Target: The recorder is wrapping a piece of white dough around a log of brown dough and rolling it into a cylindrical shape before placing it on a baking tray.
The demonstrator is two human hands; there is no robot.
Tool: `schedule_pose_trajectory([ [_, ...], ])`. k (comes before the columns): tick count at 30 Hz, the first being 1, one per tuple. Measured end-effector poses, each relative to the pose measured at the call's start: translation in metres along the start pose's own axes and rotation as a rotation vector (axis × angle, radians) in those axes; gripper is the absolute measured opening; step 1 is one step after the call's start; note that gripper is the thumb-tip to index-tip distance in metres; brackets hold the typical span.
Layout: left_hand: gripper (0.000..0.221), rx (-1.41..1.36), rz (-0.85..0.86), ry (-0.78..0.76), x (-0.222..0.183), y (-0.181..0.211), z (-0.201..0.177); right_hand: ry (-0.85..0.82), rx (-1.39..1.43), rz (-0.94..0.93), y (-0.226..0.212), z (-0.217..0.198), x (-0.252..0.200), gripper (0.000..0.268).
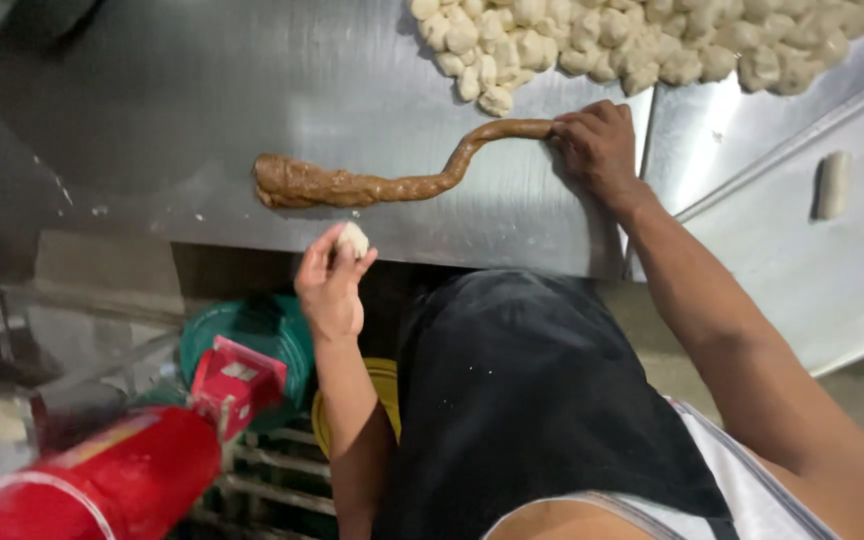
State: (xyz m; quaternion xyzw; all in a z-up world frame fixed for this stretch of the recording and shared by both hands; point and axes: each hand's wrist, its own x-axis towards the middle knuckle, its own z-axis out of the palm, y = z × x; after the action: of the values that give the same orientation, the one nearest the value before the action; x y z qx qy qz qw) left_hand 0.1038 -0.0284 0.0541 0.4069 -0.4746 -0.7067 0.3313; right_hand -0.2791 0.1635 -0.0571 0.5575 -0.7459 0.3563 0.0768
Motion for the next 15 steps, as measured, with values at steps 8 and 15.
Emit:
schedule_pose_trajectory([
  [8,0.036,-0.246,-0.195,0.061,0.009,-0.015,-0.012,-0.128,-0.040,0.442,0.020,-0.043,-0.010,0.016],
  [15,0.022,-0.097,-0.281,-0.245,0.090,-0.050,0.047,0.163,0.853,0.999,-0.076,-0.088,-0.024,0.034],
])
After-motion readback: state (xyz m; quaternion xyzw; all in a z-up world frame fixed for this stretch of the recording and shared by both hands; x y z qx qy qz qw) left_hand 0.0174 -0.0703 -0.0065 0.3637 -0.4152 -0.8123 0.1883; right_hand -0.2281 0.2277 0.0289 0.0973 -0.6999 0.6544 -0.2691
